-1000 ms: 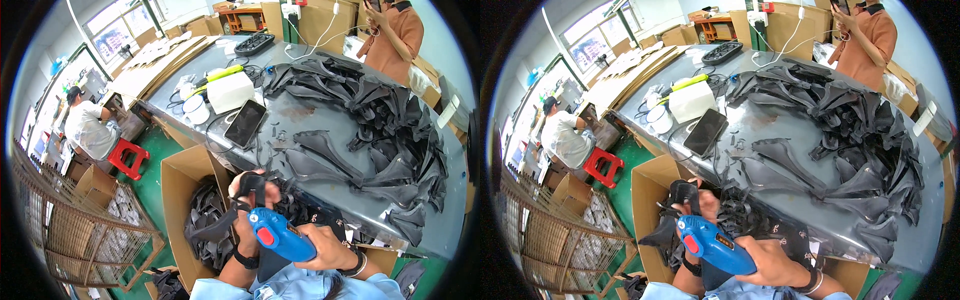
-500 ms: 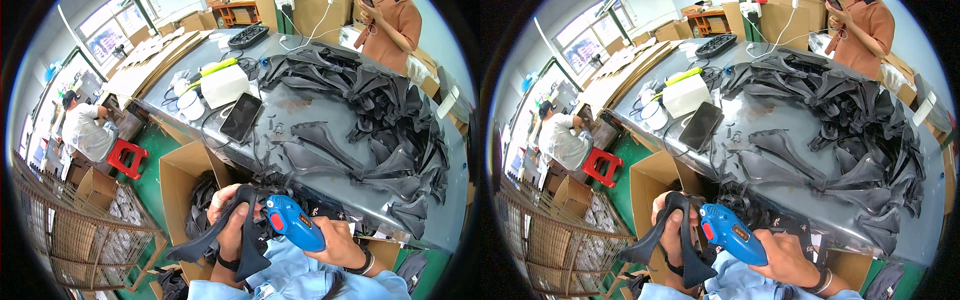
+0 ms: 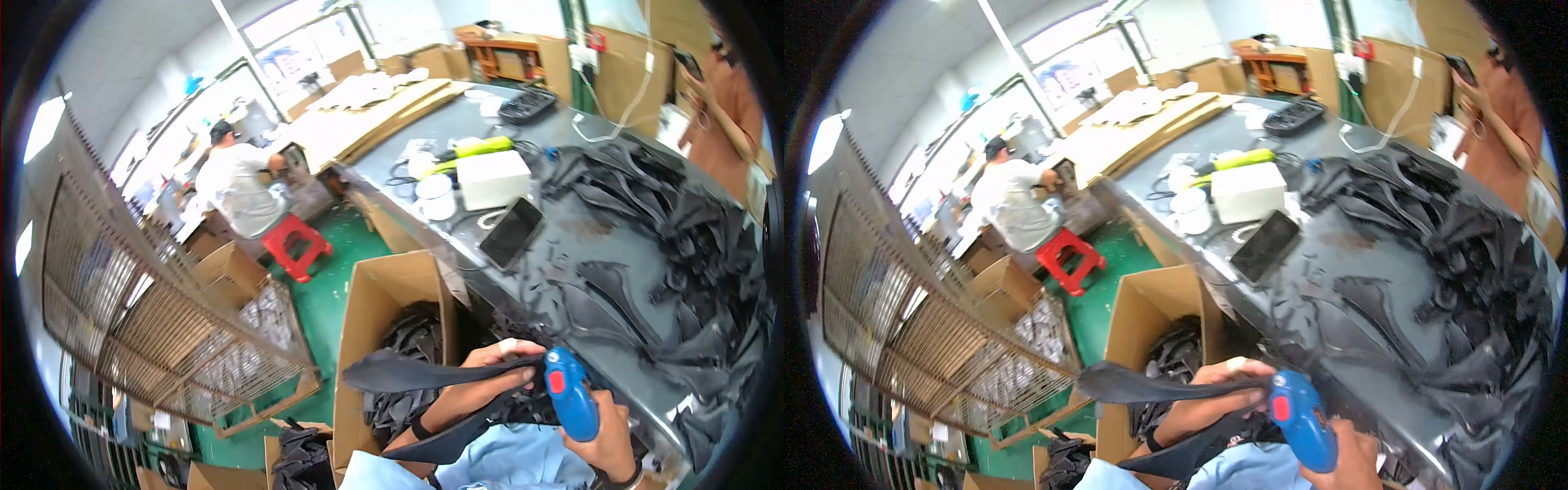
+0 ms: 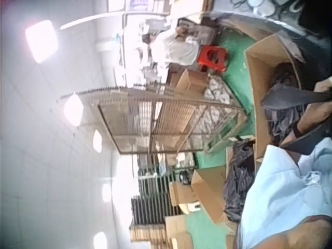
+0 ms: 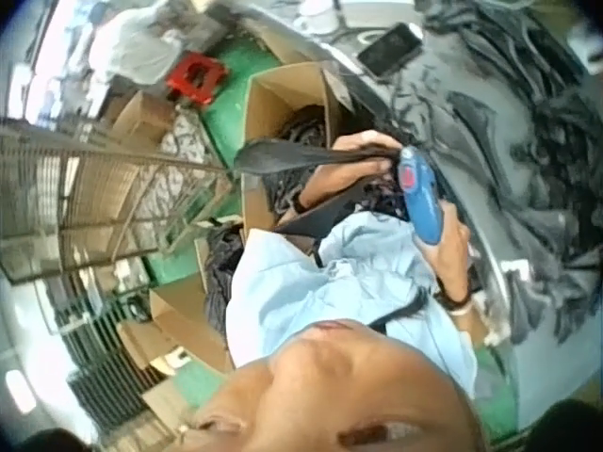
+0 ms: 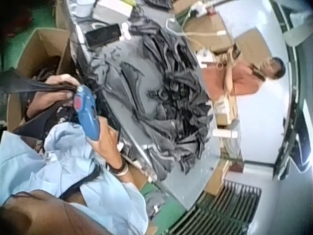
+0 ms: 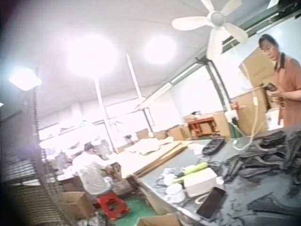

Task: The person uses a blue electric cutter to trim excess material from the edges of black foam components, picking pieces from a box and placing the finished items onto a pile on the workbench. They periodically clear the workspace by pushing scraps aside before continuing to trim more components.

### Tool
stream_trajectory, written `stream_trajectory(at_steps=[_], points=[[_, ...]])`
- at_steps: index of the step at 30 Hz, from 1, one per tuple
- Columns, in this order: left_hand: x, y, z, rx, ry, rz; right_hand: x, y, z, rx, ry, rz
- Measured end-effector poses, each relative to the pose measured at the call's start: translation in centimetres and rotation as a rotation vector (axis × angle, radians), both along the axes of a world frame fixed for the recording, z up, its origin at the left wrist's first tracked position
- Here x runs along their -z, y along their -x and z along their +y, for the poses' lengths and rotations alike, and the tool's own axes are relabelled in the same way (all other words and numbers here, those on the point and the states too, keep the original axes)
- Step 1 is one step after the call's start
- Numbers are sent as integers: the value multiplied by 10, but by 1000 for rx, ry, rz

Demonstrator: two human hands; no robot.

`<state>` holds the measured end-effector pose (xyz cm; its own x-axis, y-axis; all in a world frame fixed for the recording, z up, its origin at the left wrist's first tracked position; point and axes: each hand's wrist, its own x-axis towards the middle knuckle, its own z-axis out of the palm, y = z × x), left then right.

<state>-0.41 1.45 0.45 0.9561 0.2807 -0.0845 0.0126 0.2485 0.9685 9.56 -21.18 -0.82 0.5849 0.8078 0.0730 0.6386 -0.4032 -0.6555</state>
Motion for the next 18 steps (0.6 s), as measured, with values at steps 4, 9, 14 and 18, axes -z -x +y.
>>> stream_trajectory(at_steps=[4,9,14,18], points=[[-5,8,8,-46,147,121,12,-4,-7,-4,2,-95],[-24,23,24,21,132,268,11,-7,-2,-163,-19,-62],[-24,19,41,12,30,436,16,-11,9,-267,-20,-54],[-36,13,38,33,16,508,21,-12,7,-296,-47,-37]])
